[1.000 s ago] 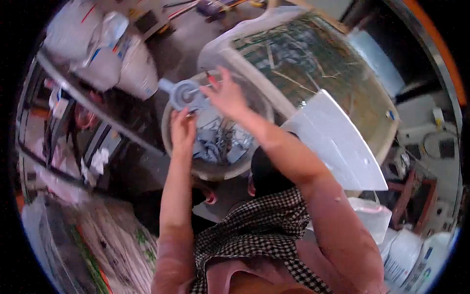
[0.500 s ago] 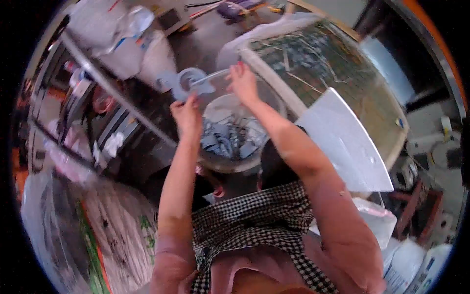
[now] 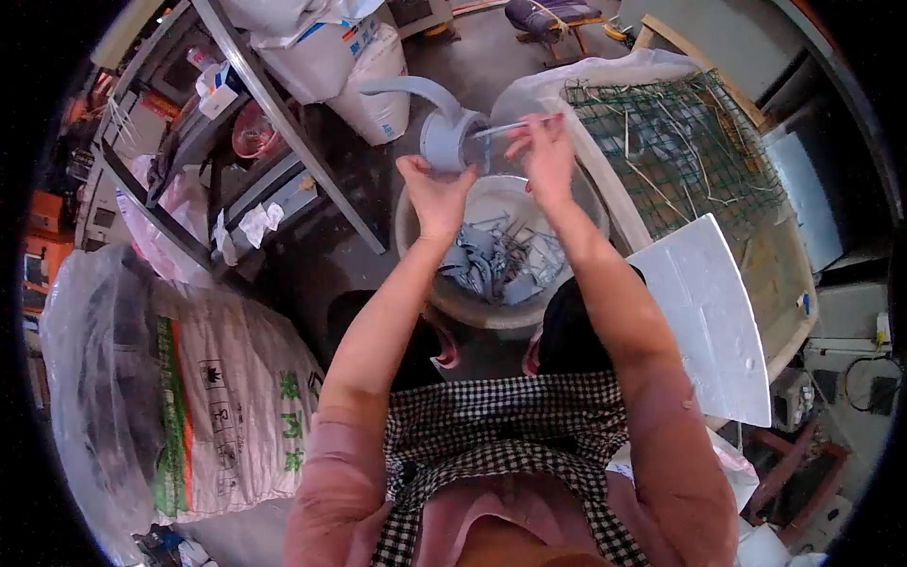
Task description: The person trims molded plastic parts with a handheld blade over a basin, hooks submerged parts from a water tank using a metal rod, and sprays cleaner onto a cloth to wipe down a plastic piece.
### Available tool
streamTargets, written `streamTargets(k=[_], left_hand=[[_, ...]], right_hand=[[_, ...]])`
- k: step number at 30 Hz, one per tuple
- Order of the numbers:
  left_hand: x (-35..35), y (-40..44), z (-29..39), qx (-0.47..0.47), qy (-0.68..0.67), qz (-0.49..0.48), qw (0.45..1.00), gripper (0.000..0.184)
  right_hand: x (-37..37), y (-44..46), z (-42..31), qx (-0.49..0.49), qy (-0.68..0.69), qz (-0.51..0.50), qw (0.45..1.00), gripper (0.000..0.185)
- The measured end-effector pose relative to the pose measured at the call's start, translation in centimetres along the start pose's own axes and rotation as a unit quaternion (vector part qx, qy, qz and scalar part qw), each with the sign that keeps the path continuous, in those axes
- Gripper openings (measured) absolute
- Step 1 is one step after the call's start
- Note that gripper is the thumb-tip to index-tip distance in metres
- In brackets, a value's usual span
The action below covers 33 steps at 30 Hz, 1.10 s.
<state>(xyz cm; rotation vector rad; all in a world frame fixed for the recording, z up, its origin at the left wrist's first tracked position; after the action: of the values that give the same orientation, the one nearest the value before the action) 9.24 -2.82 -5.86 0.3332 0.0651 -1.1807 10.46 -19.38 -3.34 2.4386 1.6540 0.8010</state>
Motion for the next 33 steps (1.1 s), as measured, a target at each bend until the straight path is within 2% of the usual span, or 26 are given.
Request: streamTargets(k=[1, 2, 3, 4, 5, 7, 8, 9, 10, 11, 12, 13, 14, 16, 19, 21, 26, 29, 31, 32, 33], left_hand=[[0.0, 0.1, 0.3, 0.027, 0.017, -0.009, 0.999, 0.060], [0.1, -0.5, 0.4, 0.027, 0.017, -0.009, 0.999, 0.060], [0.5, -1.7, 1.5, -0.015, -0.076, -0.078, 0.994, 0.058], [0.9, -2.5, 2.0, -0.057, -0.167, -0.147, 0.973, 0.056], [1.0, -2.6, 1.9, -0.057, -0.167, -0.148, 0.973, 0.056], [1.3, -2.8, 0.8, -0.107, -0.224, -0.101, 0.964, 0.058], [1.6, -2.6, -0.5, -0.122, -0.265, -0.102, 0.951, 0.058], [1.3, -2.7, 0.1, -0.121, -0.264, -0.100, 0.952, 0.058], [0.8, -2.7, 1.0, -0.089, -0.248, -0.075, 0.962, 0.059], [0.4, -2.7, 1.7, -0.055, -0.232, -0.050, 0.970, 0.059], [0.1, -2.7, 1.8, -0.051, -0.231, -0.046, 0.970, 0.059], [0.0, -2.6, 2.0, -0.035, -0.238, -0.058, 0.969, 0.060], [0.0, -2.7, 2.2, -0.019, -0.243, -0.070, 0.967, 0.061], [-0.2, -3.1, 2.5, 0.000, -0.223, -0.063, 0.973, 0.062], [-0.7, -3.7, 2.4, 0.033, -0.161, -0.071, 0.984, 0.060], [-0.3, -4.1, 2.8, 0.052, -0.181, -0.186, 0.964, 0.057], [-1.9, -4.4, 3.1, 0.050, -0.119, -0.224, 0.966, 0.048], [-2.6, -4.5, 3.1, 0.086, -0.059, -0.221, 0.970, 0.044], [-3.3, -4.0, 3.6, 0.195, -0.045, -0.219, 0.955, 0.044], [-3.8, -3.7, 3.5, 0.194, -0.045, -0.216, 0.956, 0.044], [-4.3, -3.2, 3.1, 0.086, -0.121, -0.225, 0.963, 0.043]], right_hand=[[-0.5, 0.5, 0.4, 0.000, -0.001, -0.001, 1.000, 0.022], [-1.9, 1.4, 1.5, 0.075, 0.026, 0.077, 0.994, 0.021], [-3.1, 1.8, 2.5, 0.149, 0.054, 0.154, 0.975, 0.020], [-3.7, 2.1, 3.0, 0.196, 0.069, 0.158, 0.965, 0.019], [-4.0, 2.1, 3.6, 0.195, 0.068, 0.159, 0.965, 0.019], [-3.6, 1.9, 4.2, 0.265, 0.179, 0.101, 0.942, 0.024], [-3.7, 2.0, 4.3, 0.264, 0.179, 0.100, 0.943, 0.024], [-2.9, 1.9, 3.6, 0.241, 0.159, 0.056, 0.956, 0.027], [-2.1, 1.7, 3.0, 0.218, 0.140, 0.012, 0.966, 0.031], [-1.7, 1.3, 3.0, 0.218, 0.143, 0.008, 0.965, 0.031], [-1.2, 1.0, 2.7, 0.168, 0.013, -0.081, 0.982, 0.036], [-0.7, 0.6, 2.4, 0.111, -0.118, -0.167, 0.973, 0.042], [-0.6, 0.1, 2.2, 0.109, -0.116, -0.172, 0.972, 0.042], [-0.1, -1.7, 2.3, 0.317, -0.018, -0.202, 0.927, 0.043], [0.0, -1.7, 1.9, 0.330, 0.067, -0.211, 0.918, 0.037], [-0.5, -1.0, 2.3, 0.315, 0.085, -0.234, 0.916, 0.034], [-1.4, -0.4, 2.1, 0.273, 0.061, -0.251, 0.927, 0.026], [-1.6, -0.1, 1.4, 0.255, 0.085, -0.249, 0.931, 0.024], [-2.3, 0.5, 1.1, 0.227, 0.092, -0.236, 0.940, 0.023], [-2.7, 0.8, 1.1, 0.229, 0.092, -0.239, 0.939, 0.023], [-3.2, 1.2, 1.1, 0.239, 0.089, -0.240, 0.937, 0.024]])
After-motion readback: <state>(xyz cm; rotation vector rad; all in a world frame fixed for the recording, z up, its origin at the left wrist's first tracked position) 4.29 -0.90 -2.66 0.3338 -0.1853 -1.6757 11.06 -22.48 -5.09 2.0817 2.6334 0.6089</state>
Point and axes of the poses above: each hand's wrist, its own y-axis towards the middle knuckle, its own x-axis out of the palm, z = x × y, the point moved 3 cm from there along y, towards the middle knuckle, and after that the axes turned 9 degrees about -x, right-handed, at the moved point
